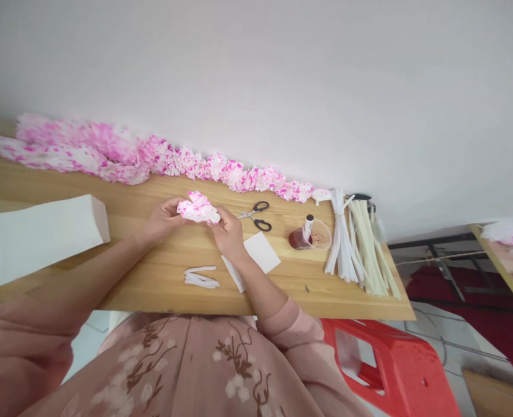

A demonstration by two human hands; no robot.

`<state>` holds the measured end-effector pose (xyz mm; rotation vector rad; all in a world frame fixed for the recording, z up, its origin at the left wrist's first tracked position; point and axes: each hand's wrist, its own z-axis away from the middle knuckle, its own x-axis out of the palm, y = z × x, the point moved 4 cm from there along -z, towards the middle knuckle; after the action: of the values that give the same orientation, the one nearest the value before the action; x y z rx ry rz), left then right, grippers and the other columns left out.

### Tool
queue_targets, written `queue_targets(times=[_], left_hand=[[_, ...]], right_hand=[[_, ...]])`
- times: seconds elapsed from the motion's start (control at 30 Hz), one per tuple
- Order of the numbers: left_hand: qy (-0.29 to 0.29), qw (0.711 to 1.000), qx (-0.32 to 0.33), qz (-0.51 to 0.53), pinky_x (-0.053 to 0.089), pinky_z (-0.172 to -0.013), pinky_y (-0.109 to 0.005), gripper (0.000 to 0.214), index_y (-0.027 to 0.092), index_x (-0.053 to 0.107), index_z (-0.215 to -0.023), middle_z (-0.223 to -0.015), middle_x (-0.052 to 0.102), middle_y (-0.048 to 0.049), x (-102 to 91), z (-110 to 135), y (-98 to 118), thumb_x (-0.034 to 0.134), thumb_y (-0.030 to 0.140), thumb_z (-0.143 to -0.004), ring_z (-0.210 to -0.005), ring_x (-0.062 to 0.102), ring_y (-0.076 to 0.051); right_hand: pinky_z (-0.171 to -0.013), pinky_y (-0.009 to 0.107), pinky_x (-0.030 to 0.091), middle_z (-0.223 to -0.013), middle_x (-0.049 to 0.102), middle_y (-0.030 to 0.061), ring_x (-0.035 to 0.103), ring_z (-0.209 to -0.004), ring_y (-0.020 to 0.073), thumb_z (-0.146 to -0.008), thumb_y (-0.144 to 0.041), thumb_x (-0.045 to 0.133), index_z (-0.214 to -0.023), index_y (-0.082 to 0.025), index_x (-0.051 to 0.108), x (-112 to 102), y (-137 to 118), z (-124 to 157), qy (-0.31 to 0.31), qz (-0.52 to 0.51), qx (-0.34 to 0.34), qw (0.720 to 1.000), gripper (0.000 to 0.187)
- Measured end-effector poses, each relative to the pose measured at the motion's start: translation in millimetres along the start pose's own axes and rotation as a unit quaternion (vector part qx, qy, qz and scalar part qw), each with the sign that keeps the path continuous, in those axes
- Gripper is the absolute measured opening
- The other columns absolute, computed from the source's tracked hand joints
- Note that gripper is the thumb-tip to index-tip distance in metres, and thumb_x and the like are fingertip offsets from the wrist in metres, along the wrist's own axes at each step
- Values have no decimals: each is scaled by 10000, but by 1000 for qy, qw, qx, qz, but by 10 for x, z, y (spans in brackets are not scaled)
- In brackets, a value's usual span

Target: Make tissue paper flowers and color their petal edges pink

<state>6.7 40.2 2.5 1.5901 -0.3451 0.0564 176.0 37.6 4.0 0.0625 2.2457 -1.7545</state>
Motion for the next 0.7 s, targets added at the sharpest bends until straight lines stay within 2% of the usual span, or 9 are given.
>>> queue_targets(times=[0.17,0.37,0.57,0.7], left_hand=[[8,1000,10,-5,449,-608,-223,416,174,635,-761,-720,636,20,-16,-16,-48,915,407,-561,-626,542,-104],[2,999,47,-1,451,-694,-235,389,173,637,-755,-759,658,12,-10,-2,30,927,349,-564,-695,564,-120],[-26,997,55,-42,418,-699,-241,440,172,626,-760,-740,627,12,-17,-11,44,944,391,-547,-702,540,-127],[-25,995,73,-62,417,-686,-236,438,164,620,-751,-727,615,11,-21,-23,36,928,420,-575,-697,529,-123]], right_hand=[[-807,338,511,-870,714,33,641,-830,215,-841,-450,634,-876,-248,713,-7,-52,-12,-1,7,-35,999,219],[-858,315,519,-1062,741,29,662,-959,209,-776,-403,711,-1084,-252,695,60,-112,3,9,-33,-22,999,344],[-793,297,502,-946,733,16,646,-843,192,-708,-404,787,-945,-221,700,37,-118,0,33,-16,-48,998,312],[-774,294,492,-921,717,16,637,-830,189,-714,-443,791,-929,-211,693,24,-107,-13,33,-15,-66,997,331]])
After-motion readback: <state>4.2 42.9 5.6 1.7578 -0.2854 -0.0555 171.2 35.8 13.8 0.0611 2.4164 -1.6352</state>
